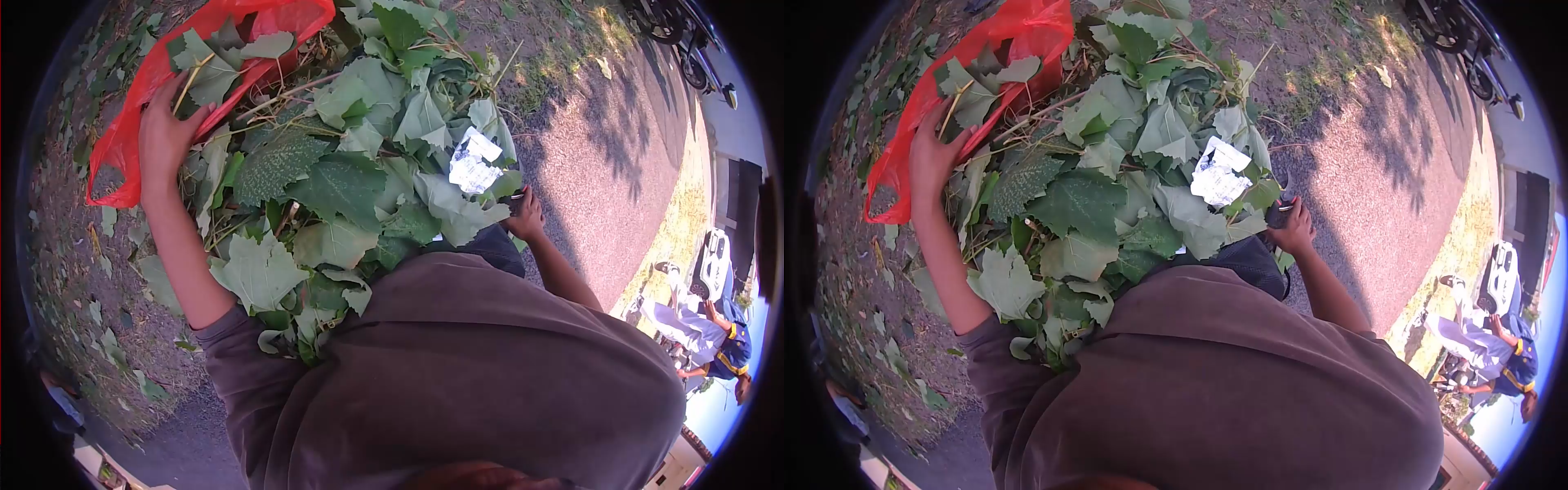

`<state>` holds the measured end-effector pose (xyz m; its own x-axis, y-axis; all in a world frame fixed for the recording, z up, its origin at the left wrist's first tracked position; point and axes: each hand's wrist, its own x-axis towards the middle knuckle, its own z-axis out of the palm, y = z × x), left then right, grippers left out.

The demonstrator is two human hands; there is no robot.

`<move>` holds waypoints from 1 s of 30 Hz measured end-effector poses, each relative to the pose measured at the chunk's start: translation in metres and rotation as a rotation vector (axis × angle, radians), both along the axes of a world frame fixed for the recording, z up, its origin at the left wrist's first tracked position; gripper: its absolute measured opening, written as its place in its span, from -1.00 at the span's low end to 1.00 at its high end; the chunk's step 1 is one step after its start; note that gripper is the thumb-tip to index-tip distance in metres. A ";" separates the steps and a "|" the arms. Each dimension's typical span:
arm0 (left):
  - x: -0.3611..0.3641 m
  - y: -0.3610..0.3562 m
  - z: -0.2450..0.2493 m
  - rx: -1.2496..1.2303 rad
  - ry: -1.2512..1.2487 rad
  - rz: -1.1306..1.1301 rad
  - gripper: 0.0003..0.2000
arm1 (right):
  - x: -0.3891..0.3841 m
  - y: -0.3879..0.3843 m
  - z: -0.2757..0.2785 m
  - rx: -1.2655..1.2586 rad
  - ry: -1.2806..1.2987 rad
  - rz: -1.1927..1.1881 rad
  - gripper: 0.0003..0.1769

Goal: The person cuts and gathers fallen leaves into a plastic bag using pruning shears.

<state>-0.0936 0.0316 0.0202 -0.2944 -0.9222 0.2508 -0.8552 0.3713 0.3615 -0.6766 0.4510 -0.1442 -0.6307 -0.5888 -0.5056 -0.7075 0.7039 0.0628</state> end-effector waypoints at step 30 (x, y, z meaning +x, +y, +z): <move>0.037 -0.023 -0.052 0.165 0.082 0.043 -0.45 | 0.058 0.110 0.024 -0.349 -0.341 0.042 -0.69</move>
